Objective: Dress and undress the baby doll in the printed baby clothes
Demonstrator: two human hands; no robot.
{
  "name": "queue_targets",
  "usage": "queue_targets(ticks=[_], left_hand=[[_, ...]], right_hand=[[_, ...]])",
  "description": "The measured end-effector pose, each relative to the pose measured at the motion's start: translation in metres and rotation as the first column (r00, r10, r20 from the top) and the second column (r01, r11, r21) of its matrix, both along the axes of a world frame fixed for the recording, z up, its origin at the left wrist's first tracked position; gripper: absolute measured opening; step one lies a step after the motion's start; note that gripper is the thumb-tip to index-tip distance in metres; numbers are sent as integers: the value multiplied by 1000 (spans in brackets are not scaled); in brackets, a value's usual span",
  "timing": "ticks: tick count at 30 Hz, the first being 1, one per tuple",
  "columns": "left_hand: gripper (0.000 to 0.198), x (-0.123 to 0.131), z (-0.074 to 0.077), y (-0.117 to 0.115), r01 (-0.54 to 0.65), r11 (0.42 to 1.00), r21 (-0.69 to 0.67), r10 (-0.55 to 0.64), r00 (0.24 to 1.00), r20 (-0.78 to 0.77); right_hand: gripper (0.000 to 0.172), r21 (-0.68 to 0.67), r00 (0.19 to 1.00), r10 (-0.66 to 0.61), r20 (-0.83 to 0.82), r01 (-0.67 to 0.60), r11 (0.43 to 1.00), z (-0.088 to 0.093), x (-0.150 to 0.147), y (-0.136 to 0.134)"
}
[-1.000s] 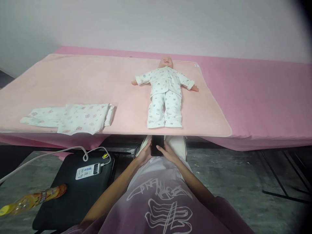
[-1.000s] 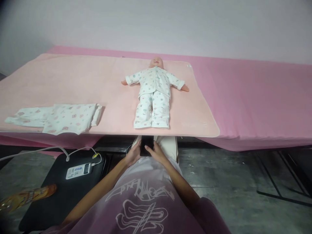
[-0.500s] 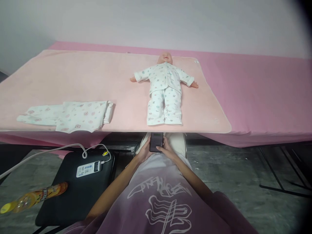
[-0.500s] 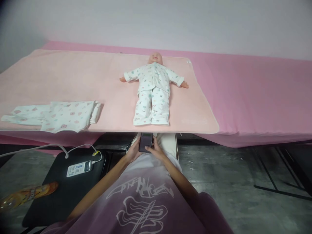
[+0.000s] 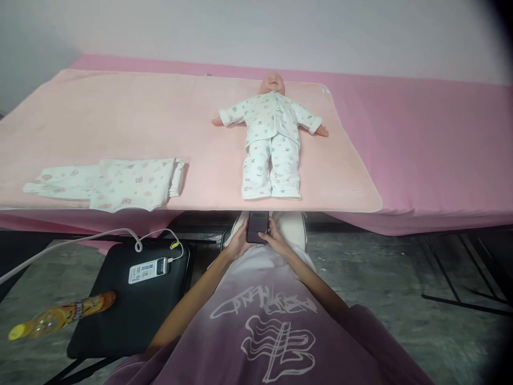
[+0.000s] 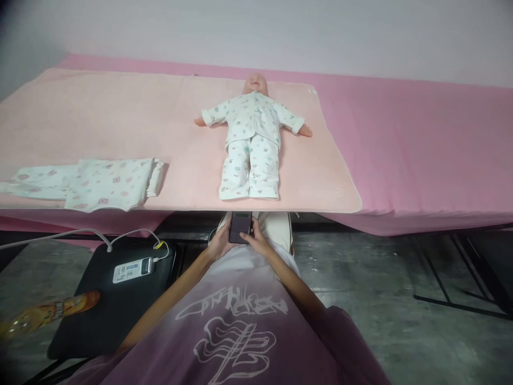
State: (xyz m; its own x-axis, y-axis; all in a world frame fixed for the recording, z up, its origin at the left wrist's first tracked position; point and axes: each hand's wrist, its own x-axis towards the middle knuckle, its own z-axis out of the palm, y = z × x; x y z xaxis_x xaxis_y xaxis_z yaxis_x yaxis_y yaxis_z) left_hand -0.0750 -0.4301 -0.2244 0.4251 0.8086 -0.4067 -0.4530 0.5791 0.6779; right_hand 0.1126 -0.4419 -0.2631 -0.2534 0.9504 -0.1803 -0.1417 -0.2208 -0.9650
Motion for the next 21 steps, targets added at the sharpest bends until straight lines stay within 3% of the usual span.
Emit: queue_targets(ticks=[6,16,21], left_hand=[[76,0,1,0,14,1000,27,-13,999,-33],[75,1,1,0,-2,999,34,5,997,-71],[76,5,-7,1,-41,997,65,48,991,-123]], right_hand=[[88,-78,1000,-6,25,8,997,5,4,3],[87,-49,1000,-6,-3,6,999,6,3,5],[81,1,1000,-7,-10,7,1000,4,2,6]])
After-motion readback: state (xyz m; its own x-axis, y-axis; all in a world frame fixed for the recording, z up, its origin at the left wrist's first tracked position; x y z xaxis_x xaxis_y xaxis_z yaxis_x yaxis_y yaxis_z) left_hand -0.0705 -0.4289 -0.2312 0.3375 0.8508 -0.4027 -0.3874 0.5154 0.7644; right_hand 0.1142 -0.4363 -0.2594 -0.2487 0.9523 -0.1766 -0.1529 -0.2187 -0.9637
